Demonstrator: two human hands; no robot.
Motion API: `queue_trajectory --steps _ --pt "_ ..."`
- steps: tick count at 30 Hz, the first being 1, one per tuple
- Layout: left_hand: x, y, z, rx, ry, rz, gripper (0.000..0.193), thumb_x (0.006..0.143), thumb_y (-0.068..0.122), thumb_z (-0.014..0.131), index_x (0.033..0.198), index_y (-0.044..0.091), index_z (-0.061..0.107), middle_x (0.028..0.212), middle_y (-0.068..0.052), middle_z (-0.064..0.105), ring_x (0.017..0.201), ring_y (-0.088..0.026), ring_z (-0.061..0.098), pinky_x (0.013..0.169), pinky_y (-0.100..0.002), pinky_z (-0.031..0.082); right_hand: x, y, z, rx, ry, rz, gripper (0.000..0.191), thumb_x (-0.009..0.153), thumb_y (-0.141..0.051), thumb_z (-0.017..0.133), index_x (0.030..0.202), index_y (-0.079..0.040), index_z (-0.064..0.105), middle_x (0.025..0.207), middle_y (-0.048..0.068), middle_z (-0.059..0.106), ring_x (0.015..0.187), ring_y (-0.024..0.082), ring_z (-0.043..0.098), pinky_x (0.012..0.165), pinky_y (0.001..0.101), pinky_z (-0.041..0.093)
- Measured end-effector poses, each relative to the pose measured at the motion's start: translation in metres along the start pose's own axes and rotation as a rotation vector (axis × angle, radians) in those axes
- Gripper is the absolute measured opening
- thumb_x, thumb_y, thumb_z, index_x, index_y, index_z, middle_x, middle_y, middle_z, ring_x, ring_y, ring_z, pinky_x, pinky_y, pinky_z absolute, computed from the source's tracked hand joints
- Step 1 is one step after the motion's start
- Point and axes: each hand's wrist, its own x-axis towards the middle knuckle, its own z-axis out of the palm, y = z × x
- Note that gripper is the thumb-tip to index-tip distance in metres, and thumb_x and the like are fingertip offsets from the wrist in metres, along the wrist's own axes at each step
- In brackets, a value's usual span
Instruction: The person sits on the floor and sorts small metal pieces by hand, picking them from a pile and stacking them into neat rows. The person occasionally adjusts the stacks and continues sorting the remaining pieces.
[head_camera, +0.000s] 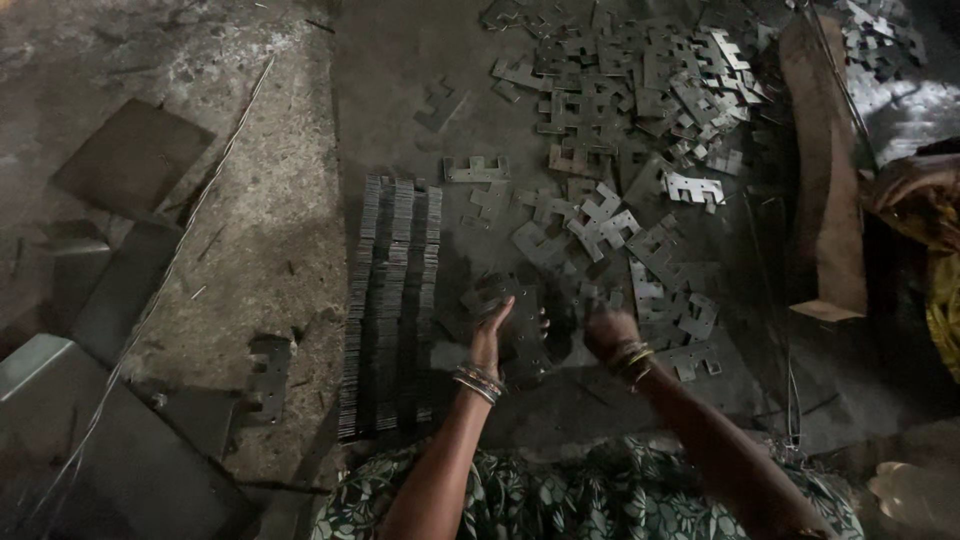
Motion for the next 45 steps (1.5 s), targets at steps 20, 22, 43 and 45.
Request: queue_trajectory --steps 20,22,43,45 --pt "0.023 -0.020 -0.015 0.269 -0.272 0.252 0.050 0.104 0.029 0.046 0.138 -0.004 0.062 0.147 -0.012 0.060 0.138 -0.023 0.054 0.119 -0.037 0.042 0.004 0.005 -0.040 0.087 0.299 -0.147 0.045 0.094 -0.015 0.059 0.135 0.004 0.055 0.134 0.027 0.058 0.101 0.038 0.071 0.080 0.0477 0.062" --pt "0.020 -0.020 -0.016 0.173 -0.211 0.158 0.053 0.104 0.034 0.049 0.140 -0.003 0.059 0.149 -0.010 0.057 0.140 -0.022 0.051 0.119 -0.037 0.039 -0.004 0.010 -0.042 0.111 0.624 -0.286 0.044 0.091 -0.014 0.062 0.131 0.004 0.058 0.128 0.024 0.063 0.106 0.037 0.071 0.089 0.0502 0.061" --pt "0.013 -0.024 -0.022 0.347 -0.164 0.052 0.048 0.102 0.032 0.042 0.133 0.004 0.066 0.144 -0.008 0.062 0.137 -0.020 0.055 0.116 -0.034 0.041 -0.007 0.109 0.022 0.587 0.313 0.373 0.049 0.088 -0.026 0.064 0.131 -0.003 0.062 0.126 0.024 0.062 0.114 0.041 0.059 0.095 0.0500 0.050" --pt "0.009 -0.020 -0.018 0.250 -0.217 0.101 0.049 0.101 0.032 0.046 0.132 0.001 0.069 0.142 -0.011 0.065 0.133 -0.022 0.059 0.115 -0.035 0.042 -0.005 0.087 0.008 0.533 0.290 0.351 0.044 0.091 -0.029 0.062 0.127 -0.005 0.065 0.121 0.023 0.065 0.110 0.040 0.063 0.092 0.0497 0.053"
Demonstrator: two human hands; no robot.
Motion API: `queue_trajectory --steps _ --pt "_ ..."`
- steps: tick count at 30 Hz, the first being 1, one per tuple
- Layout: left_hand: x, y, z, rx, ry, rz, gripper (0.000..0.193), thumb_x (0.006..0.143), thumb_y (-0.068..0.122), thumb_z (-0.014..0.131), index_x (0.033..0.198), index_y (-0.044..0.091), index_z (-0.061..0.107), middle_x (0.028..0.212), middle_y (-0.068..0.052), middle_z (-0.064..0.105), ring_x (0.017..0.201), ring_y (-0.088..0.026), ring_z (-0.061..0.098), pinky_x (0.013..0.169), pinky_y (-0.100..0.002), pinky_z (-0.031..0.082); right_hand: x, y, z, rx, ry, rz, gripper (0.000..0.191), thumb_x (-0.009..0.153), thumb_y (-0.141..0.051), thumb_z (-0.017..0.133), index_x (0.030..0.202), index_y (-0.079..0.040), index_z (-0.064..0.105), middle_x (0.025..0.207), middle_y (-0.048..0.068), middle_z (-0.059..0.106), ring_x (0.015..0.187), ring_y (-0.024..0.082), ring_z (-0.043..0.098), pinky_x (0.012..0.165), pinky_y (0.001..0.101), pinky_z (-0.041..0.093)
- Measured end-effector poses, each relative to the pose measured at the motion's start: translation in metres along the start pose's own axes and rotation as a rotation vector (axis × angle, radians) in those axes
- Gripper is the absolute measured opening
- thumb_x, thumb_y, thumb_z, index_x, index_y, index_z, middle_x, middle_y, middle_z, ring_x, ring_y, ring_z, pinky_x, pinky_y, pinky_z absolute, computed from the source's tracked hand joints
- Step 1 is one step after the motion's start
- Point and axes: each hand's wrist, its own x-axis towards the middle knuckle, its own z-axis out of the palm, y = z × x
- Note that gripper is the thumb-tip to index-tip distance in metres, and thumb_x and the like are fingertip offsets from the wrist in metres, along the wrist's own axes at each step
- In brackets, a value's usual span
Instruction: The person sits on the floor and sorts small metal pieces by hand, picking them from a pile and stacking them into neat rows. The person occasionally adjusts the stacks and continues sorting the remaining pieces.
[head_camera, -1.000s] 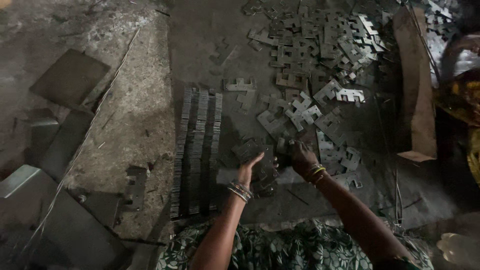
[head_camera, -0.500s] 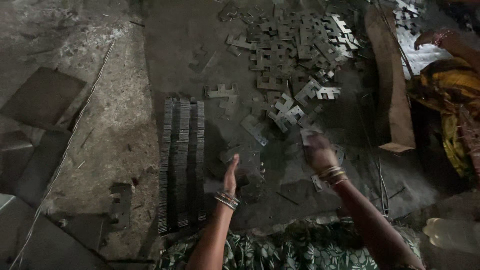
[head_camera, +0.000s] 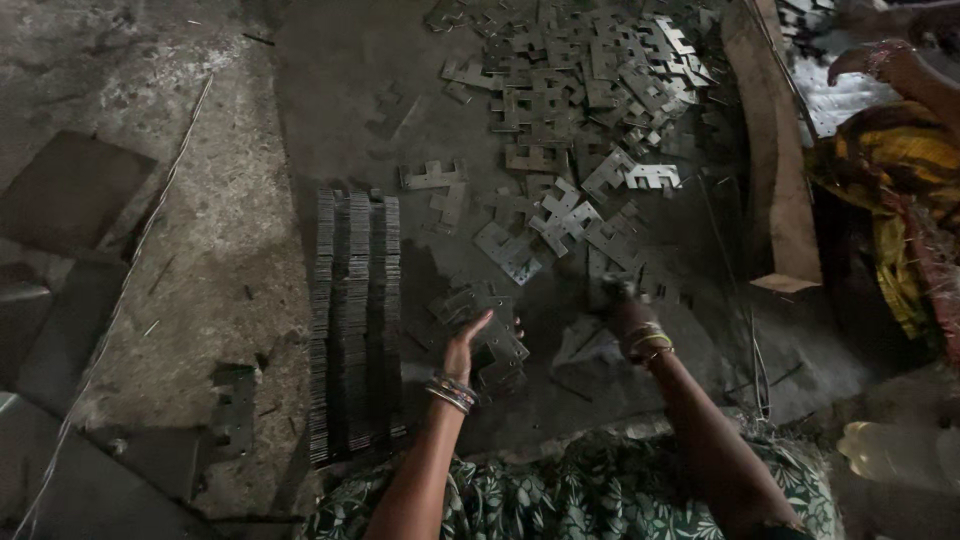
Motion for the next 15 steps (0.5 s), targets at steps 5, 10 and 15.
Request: queue_trajectory --steps 5,10,15 --pt "-0.002 0.012 0.009 -0.068 0.167 -0.030 0.053 0.094 0.030 0.069 0.133 -0.005 0.065 0.142 -0.012 0.063 0.128 -0.021 0.059 0.112 -0.036 0.043 -0.011 -0.026 -0.014 -0.059 -0.014 0.002 0.037 0.101 -0.036 0.057 0.118 -0.008 0.073 0.109 0.020 0.074 0.100 0.038 0.072 0.083 0.0489 0.059" --pt "0.000 0.008 0.007 -0.019 0.246 -0.025 0.064 0.093 0.043 0.069 0.138 -0.003 0.063 0.145 -0.011 0.061 0.133 -0.021 0.055 0.115 -0.035 0.039 -0.001 -0.031 -0.013 -0.015 0.004 0.057 0.038 0.098 -0.038 0.063 0.110 -0.004 0.077 0.105 0.020 0.076 0.095 0.036 0.074 0.080 0.0469 0.060" --pt "0.006 -0.002 0.000 -0.176 0.228 -0.125 0.078 0.091 0.052 0.068 0.147 0.000 0.052 0.153 -0.004 0.052 0.145 -0.015 0.044 0.120 -0.032 0.030 0.011 -0.038 -0.013 0.021 -0.016 0.009 0.036 0.091 -0.033 0.070 0.115 -0.007 0.074 0.108 0.017 0.076 0.093 0.032 0.074 0.077 0.0424 0.062"
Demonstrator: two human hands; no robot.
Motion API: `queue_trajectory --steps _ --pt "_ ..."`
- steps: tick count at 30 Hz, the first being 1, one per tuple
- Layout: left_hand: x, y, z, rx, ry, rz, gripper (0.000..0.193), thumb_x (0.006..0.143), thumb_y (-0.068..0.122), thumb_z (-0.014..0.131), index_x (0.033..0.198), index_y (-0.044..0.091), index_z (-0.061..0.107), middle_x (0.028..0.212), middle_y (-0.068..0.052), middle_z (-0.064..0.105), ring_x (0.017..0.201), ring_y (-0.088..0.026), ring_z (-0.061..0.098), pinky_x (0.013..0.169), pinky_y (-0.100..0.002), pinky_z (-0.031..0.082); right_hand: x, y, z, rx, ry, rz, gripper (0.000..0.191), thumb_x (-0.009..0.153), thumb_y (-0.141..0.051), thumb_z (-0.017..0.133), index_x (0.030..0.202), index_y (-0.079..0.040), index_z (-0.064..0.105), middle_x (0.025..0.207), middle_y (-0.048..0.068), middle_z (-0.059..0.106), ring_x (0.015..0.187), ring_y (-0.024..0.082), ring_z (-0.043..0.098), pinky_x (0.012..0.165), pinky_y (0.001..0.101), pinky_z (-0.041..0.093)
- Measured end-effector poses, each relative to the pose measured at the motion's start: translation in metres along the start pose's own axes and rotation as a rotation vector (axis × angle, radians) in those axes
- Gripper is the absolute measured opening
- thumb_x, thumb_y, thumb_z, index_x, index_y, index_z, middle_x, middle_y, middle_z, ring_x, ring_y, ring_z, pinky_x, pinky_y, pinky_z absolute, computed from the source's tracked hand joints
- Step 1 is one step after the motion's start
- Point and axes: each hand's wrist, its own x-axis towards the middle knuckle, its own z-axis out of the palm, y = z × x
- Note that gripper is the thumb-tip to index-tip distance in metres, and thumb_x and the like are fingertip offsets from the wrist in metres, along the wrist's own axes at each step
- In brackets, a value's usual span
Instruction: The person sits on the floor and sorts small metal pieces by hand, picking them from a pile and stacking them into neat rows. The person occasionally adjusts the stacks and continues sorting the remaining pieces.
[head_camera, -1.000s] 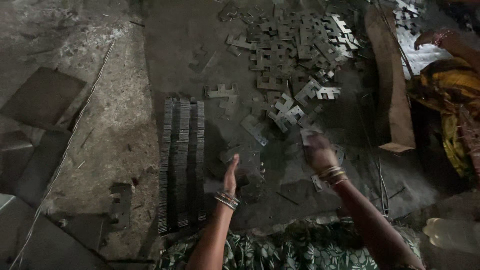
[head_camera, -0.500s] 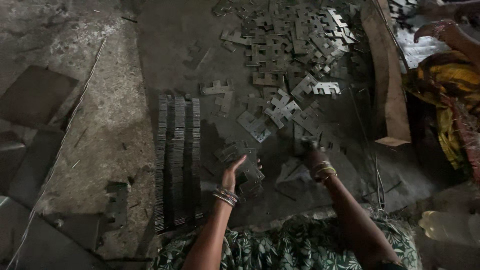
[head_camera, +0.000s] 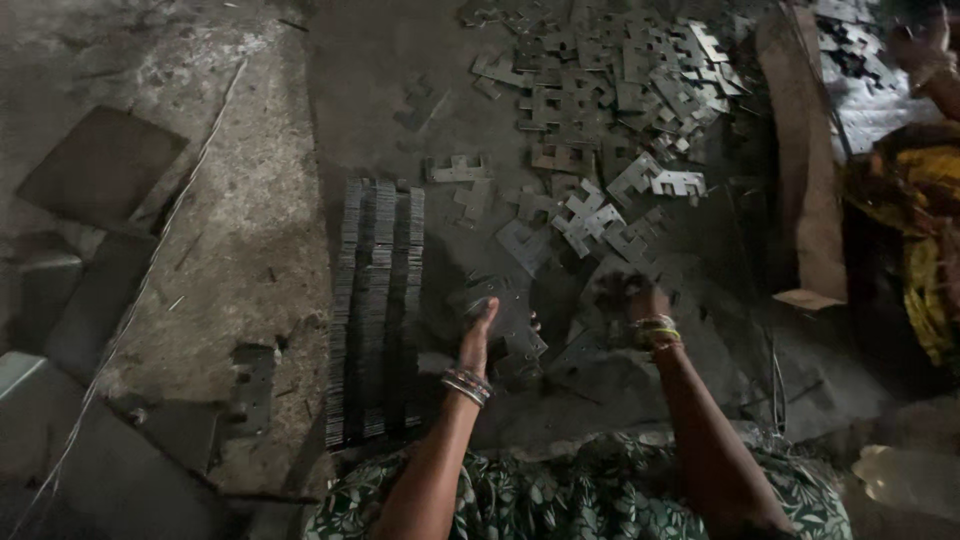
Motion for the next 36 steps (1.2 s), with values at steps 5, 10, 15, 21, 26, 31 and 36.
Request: queue_trajectory --steps 5,10,15,21,26,31,36 --pt "0.005 -0.003 0.003 0.228 0.017 0.006 0.080 0.084 0.048 0.076 0.145 0.000 0.055 0.151 -0.012 0.055 0.141 -0.027 0.049 0.117 -0.041 0.037 0.003 -0.006 -0.025 0.275 0.143 -0.333 0.042 0.083 -0.027 0.077 0.120 -0.009 0.070 0.110 0.015 0.076 0.092 0.027 0.074 0.074 0.0379 0.063" --pt "-0.002 -0.003 0.006 0.088 0.025 -0.268 0.076 0.090 0.053 0.067 0.149 0.006 0.053 0.155 -0.010 0.046 0.144 -0.028 0.045 0.121 -0.045 0.036 0.001 -0.015 -0.035 0.633 -0.173 -0.532 0.053 0.083 -0.026 0.074 0.133 -0.013 0.062 0.122 0.010 0.074 0.108 0.024 0.071 0.087 0.0385 0.064" --pt "-0.008 -0.002 0.003 0.282 -0.380 0.092 0.068 0.100 0.055 0.050 0.143 0.004 0.062 0.153 -0.014 0.057 0.145 -0.025 0.050 0.121 -0.039 0.037 0.004 -0.017 -0.008 -0.302 0.091 -0.716 0.043 0.094 -0.031 0.067 0.137 -0.030 0.060 0.154 0.008 0.045 0.138 0.034 0.040 0.110 0.0470 0.039" --pt "0.002 -0.001 0.004 0.195 -0.256 0.080 0.062 0.099 0.045 0.060 0.139 -0.002 0.061 0.152 -0.019 0.055 0.141 -0.030 0.051 0.119 -0.042 0.038 0.018 -0.015 -0.012 -0.879 0.082 -0.799 0.071 0.081 -0.051 0.072 0.145 -0.030 0.049 0.157 0.004 0.039 0.146 0.029 0.035 0.115 0.0465 0.036" --pt "0.002 -0.002 0.000 0.101 -0.274 0.091 0.060 0.101 0.044 0.054 0.144 0.002 0.057 0.155 -0.015 0.052 0.145 -0.026 0.047 0.122 -0.039 0.037 0.025 -0.023 -0.036 -0.262 -0.193 -0.480 0.062 0.091 -0.028 0.067 0.151 -0.025 0.055 0.130 0.011 0.074 0.109 0.030 0.073 0.091 0.0440 0.061" --pt "-0.009 -0.001 -0.005 0.062 -0.255 0.047 0.054 0.104 0.039 0.048 0.144 0.003 0.057 0.155 -0.013 0.053 0.145 -0.025 0.048 0.122 -0.039 0.036 0.023 -0.026 -0.050 0.203 -0.260 -0.588 0.068 0.072 -0.031 0.088 0.130 -0.007 0.061 0.122 0.017 0.072 0.105 0.028 0.071 0.081 0.0371 0.062" --pt "0.001 -0.004 -0.006 0.215 -0.341 0.173 0.050 0.108 0.033 0.041 0.145 0.004 0.057 0.154 -0.012 0.054 0.145 -0.023 0.048 0.123 -0.038 0.036 -0.018 -0.007 -0.005 -0.024 -0.139 -0.583 0.060 0.075 -0.038 0.082 0.126 -0.011 0.064 0.124 0.013 0.070 0.109 0.030 0.068 0.087 0.0432 0.055"
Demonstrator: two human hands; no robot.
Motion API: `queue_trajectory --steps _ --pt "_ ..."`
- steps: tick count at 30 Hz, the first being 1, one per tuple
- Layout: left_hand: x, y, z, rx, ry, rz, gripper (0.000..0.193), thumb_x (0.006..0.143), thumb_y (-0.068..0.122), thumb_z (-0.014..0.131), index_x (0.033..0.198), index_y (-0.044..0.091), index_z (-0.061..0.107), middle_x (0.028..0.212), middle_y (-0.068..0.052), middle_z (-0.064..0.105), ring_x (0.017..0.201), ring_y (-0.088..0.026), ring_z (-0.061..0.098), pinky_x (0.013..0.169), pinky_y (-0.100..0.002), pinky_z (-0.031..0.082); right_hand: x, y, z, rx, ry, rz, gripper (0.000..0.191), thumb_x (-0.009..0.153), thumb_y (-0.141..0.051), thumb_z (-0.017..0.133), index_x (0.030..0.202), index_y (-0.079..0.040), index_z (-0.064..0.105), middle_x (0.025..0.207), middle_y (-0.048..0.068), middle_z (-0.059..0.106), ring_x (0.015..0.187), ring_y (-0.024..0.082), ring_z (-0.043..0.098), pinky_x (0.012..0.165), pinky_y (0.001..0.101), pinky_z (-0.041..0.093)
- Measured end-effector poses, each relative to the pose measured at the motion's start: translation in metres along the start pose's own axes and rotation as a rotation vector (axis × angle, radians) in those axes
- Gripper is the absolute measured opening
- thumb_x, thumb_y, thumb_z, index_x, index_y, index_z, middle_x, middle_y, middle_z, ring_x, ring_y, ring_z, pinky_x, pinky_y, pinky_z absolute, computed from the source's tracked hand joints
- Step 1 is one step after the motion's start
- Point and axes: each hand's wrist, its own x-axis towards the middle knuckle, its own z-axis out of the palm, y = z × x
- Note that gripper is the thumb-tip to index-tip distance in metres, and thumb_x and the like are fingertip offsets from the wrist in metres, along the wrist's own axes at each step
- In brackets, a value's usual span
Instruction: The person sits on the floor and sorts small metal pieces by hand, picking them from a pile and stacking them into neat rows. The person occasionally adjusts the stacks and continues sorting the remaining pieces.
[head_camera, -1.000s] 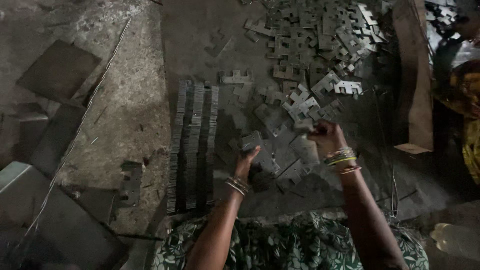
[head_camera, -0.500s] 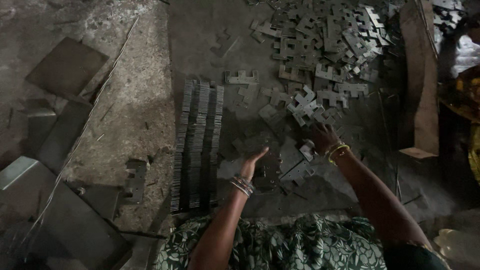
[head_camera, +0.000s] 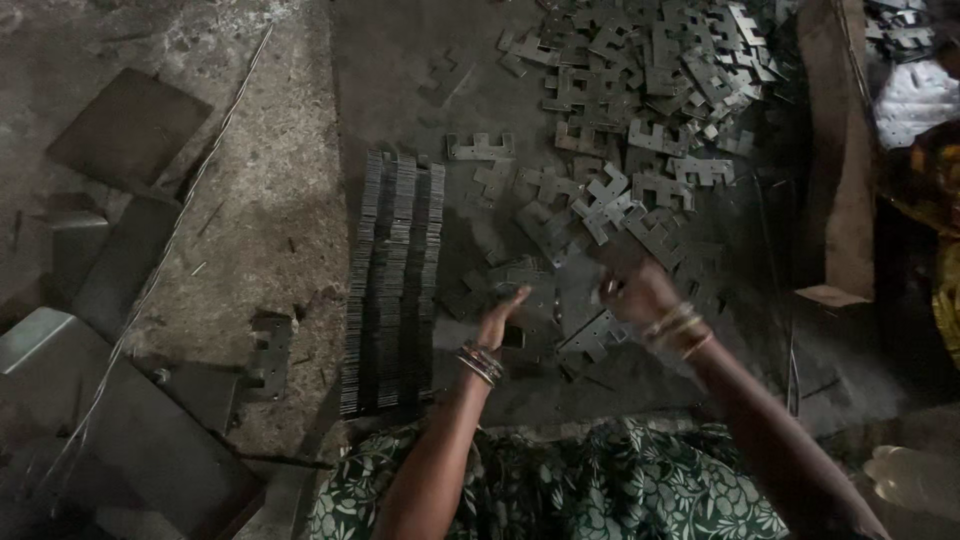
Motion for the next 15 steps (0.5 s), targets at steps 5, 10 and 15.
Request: queue_trajectory --steps 5,10,15 --pt "0.007 0.000 0.000 0.254 -0.060 0.046 0.050 0.106 0.030 0.037 0.141 0.006 0.062 0.150 -0.010 0.059 0.143 -0.021 0.051 0.122 -0.036 0.034 -0.037 0.002 0.068 -0.352 0.038 -0.418 0.055 0.078 -0.048 0.079 0.122 -0.015 0.068 0.124 0.009 0.067 0.112 0.035 0.062 0.096 0.0510 0.047" --pt "-0.002 0.023 0.011 -0.099 0.039 -0.097 0.050 0.102 0.038 0.053 0.133 0.002 0.066 0.140 -0.014 0.062 0.129 -0.025 0.057 0.111 -0.039 0.042 -0.029 0.028 0.050 -0.316 -0.264 0.101 0.041 0.091 -0.037 0.072 0.126 -0.016 0.065 0.113 0.006 0.071 0.094 0.024 0.071 0.080 0.0368 0.062" --pt "-0.008 0.042 0.023 -0.175 0.259 -0.215 0.051 0.088 0.041 0.075 0.125 0.006 0.073 0.129 -0.007 0.070 0.114 -0.018 0.066 0.096 -0.034 0.053 -0.017 0.038 0.002 0.142 0.169 -0.133 0.036 0.082 -0.031 0.077 0.110 -0.009 0.072 0.100 0.010 0.078 0.085 0.023 0.076 0.071 0.0374 0.064"
